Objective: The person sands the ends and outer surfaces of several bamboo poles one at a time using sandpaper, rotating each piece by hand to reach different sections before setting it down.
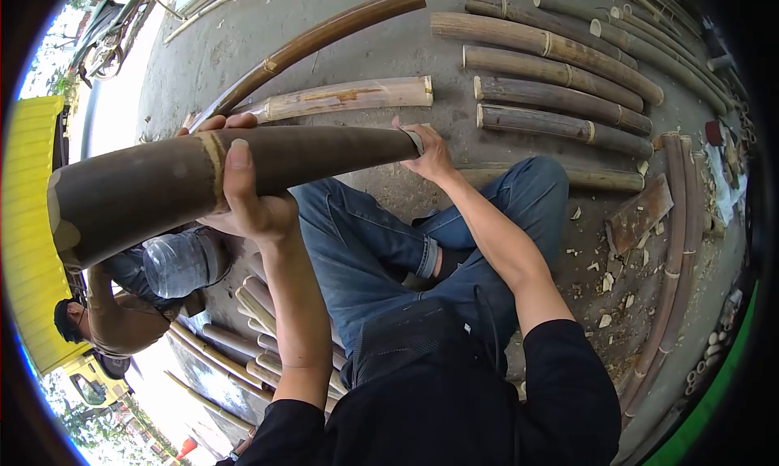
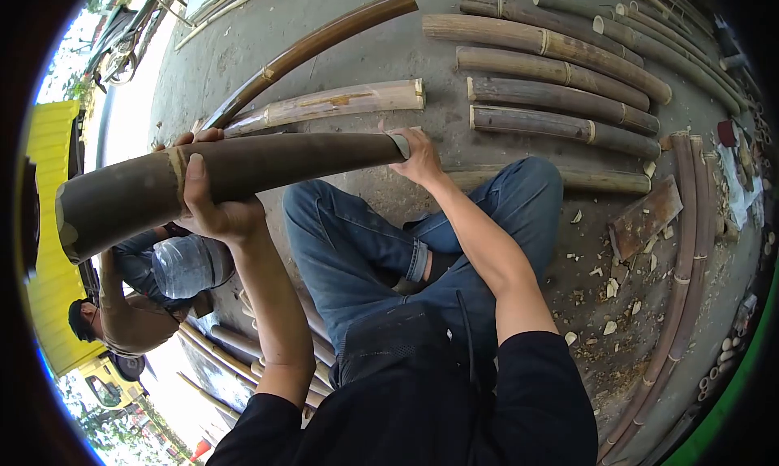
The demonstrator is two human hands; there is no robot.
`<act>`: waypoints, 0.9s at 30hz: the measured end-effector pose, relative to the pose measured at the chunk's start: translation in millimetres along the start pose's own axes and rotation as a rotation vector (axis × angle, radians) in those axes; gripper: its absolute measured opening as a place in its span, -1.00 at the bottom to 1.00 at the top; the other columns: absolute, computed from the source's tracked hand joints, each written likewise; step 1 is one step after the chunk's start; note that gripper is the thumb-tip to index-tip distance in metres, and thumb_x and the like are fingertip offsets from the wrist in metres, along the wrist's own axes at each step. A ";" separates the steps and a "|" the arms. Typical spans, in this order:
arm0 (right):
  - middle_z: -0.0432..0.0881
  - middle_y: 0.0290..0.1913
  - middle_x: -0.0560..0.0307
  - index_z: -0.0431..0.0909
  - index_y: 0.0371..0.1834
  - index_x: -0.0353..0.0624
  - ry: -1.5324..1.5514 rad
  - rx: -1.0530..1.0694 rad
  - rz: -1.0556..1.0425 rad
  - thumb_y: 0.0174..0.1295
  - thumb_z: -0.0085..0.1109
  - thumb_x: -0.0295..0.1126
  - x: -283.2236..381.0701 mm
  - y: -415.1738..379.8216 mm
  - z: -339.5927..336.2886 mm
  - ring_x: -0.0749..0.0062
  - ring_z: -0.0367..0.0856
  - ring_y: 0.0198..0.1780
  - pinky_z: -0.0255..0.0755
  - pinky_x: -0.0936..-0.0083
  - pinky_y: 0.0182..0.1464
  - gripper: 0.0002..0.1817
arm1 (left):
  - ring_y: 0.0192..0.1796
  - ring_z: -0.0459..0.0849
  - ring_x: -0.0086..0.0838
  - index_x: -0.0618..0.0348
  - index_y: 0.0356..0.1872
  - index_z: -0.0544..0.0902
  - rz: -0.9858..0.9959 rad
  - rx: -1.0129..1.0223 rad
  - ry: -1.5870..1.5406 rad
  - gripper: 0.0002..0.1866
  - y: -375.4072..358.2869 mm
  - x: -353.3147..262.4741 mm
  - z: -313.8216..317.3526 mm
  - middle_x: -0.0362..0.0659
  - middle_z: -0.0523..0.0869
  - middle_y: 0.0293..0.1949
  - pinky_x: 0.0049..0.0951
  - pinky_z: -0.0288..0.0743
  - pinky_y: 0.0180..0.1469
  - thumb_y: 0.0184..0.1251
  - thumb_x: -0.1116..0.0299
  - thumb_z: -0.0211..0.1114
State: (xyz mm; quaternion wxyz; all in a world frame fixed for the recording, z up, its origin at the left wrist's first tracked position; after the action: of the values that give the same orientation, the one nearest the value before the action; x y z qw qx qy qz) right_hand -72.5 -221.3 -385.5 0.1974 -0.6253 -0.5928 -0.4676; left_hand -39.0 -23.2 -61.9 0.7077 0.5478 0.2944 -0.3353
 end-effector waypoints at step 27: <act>0.64 0.31 -0.15 0.37 0.51 -0.21 0.205 0.148 0.018 -0.16 0.57 -0.45 257.3 -8.1 -167.9 0.13 0.62 0.36 0.42 0.33 0.39 0.00 | 0.68 -0.07 0.13 0.16 0.70 -0.09 0.330 0.384 0.136 0.20 -5.3 -13.7 13.2 0.31 -0.12 0.64 0.21 -0.14 0.63 0.03 0.13 0.38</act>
State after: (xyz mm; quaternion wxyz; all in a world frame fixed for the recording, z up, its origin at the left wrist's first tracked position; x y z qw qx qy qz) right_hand -174.9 -210.9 -95.9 0.3070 -0.5632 -0.5967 -0.4822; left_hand -50.9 -34.9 -51.2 0.6143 0.7341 0.1788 -0.2274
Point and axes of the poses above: each hand's wrist, its own y-axis towards the middle knuckle, its own z-axis out of the palm, x = y × z, the point moved 5 cm from there along y, towards the middle knuckle
